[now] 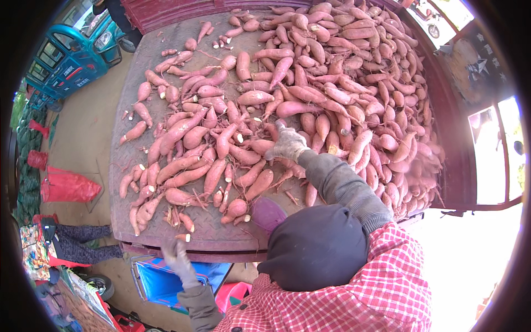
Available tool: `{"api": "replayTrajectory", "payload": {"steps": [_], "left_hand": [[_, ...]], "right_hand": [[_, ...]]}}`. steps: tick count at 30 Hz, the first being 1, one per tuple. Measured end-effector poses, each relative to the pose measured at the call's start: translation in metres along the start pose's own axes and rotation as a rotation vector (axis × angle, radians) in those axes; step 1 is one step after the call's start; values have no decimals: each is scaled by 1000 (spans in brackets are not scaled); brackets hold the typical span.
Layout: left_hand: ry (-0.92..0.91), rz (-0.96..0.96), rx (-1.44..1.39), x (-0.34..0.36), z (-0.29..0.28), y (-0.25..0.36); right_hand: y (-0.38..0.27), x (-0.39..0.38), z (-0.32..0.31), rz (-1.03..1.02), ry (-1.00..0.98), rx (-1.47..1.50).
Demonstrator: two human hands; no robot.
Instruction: The person repeatedly picks up sweet potatoes from a large pile on a truck bed and places them into a blue bin. The person handles the potatoes one at a time or in small handfuls, moving them from the pile to the bin throughout the clip.
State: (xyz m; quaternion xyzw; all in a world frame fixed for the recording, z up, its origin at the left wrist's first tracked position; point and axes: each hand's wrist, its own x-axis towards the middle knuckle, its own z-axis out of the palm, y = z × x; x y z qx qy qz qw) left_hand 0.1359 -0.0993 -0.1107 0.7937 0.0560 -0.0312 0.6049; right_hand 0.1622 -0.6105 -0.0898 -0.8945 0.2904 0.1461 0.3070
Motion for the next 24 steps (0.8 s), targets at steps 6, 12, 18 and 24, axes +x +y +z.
{"api": "replayTrajectory", "payload": {"steps": [6,12,18,24], "left_hand": [[-647,-330,-744,-4,167,95],[-535,-377,-1046,-11,209,-48],[-640,-458,-1087,-13,206,-29],[-691,-457,-1098,-8,204,-31]], "right_hand": [[-31,-48,43,-375,-48,470],[-68,-98,-18,-552,-318,325],[17,-31,-74,123,309,-626],[82,-15,-72,88,214,-350]]}}
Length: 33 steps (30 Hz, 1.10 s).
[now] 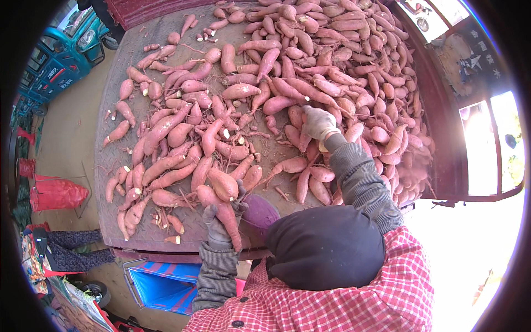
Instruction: The person repeatedly picks up sweet potatoes from a large pile on a truck bed and places them into a blue bin. The person handles the potatoes one at a time or in small handfuls, moving them from the pile to the bin throughout the clip.
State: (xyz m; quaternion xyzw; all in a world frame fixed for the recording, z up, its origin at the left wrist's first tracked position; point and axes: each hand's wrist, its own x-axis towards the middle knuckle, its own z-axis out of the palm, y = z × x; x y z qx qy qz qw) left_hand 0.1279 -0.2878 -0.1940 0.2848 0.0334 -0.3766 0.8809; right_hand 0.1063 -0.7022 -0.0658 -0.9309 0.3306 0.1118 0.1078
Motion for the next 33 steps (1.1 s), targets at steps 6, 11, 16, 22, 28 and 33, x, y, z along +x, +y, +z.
{"api": "replayTrajectory", "payload": {"steps": [6,11,16,22,28,33], "left_hand": [[76,126,-70,-20,50,22],[28,143,-111,-32,38,30],[141,282,2,-71,36,99],[363,483,210,-200,-6,176],[399,454,598,-321,-44,189],[1375,346,44,-345,-129,145]], "right_hand": [[-100,-83,-2,-442,11,768],[-165,-150,-10,-755,-387,603],[-162,-129,-8,-1010,-325,549],[-51,-10,-3,2,98,20],[-34,34,37,136,40,35],[-5,70,46,163,-60,-82]]}}
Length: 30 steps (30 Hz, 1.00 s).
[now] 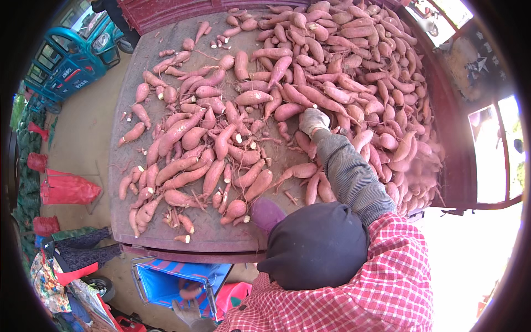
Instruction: The person repeatedly picks up sweet potatoes from a large pile on a truck bed and places them into a blue bin. The person handles the potatoes one at a time or in small handfuls, moving them from the pile to the bin throughout the clip.
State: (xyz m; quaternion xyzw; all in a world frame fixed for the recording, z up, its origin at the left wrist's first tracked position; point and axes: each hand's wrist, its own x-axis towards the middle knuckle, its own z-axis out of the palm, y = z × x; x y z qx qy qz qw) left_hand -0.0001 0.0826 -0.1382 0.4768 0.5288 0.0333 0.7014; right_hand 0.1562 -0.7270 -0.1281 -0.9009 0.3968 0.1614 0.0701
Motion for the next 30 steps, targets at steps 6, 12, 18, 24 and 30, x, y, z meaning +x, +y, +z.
{"api": "replayTrajectory", "payload": {"steps": [6,12,18,24,30], "left_hand": [[-55,333,160,8,63,24],[-444,585,352,-39,178,45],[-920,490,309,-79,284,-4],[-1295,194,236,-114,336,-60],[-1424,-238,141,-135,361,-101]], "right_hand": [[-48,-58,-9,-272,257,111],[-43,-14,-24,-666,172,-399],[-38,-10,-39,-674,-109,-173],[-21,-17,-27,-551,-156,-7],[-8,-22,-32,-576,-107,267]]}}
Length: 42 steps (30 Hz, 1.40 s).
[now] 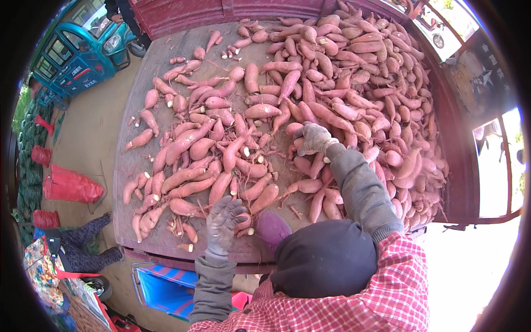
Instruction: The person repeatedly picks up sweet potatoes from a large pile on a truck bed and places them into a blue bin. The person handles the potatoes one at a time or in small handfuls, moving them from the pile to the bin throughout the clip.
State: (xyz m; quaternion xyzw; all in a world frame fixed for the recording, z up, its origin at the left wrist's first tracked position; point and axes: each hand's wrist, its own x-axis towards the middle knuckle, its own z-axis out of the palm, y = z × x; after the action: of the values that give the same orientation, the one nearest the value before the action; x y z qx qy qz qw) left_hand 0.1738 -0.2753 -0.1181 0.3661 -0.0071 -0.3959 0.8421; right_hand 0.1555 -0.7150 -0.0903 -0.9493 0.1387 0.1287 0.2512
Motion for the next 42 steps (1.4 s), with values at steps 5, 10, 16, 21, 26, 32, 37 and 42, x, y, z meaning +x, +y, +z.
{"api": "replayTrajectory", "payload": {"steps": [5,10,16,21,26,32,37,42], "left_hand": [[-104,-28,-237,36,24,-10],[-169,-107,-178,76,52,-31],[-87,-38,-148,63,27,-42],[-271,-234,-184,51,-6,-41],[-253,-117,-345,57,15,-45],[-368,-61,-373,63,18,-36],[-409,13,-238,54,56,-4],[-701,44,-34,62,56,7]], "right_hand": [[-50,-14,-9,-308,122,267],[-149,-38,29,-570,-24,234],[-161,-7,10,-574,-143,526],[-100,90,12,-101,351,-37],[-60,132,32,17,313,-326],[-42,119,18,69,93,98],[-68,50,34,5,-162,1231],[-90,1,63,-194,-347,1482]]}}
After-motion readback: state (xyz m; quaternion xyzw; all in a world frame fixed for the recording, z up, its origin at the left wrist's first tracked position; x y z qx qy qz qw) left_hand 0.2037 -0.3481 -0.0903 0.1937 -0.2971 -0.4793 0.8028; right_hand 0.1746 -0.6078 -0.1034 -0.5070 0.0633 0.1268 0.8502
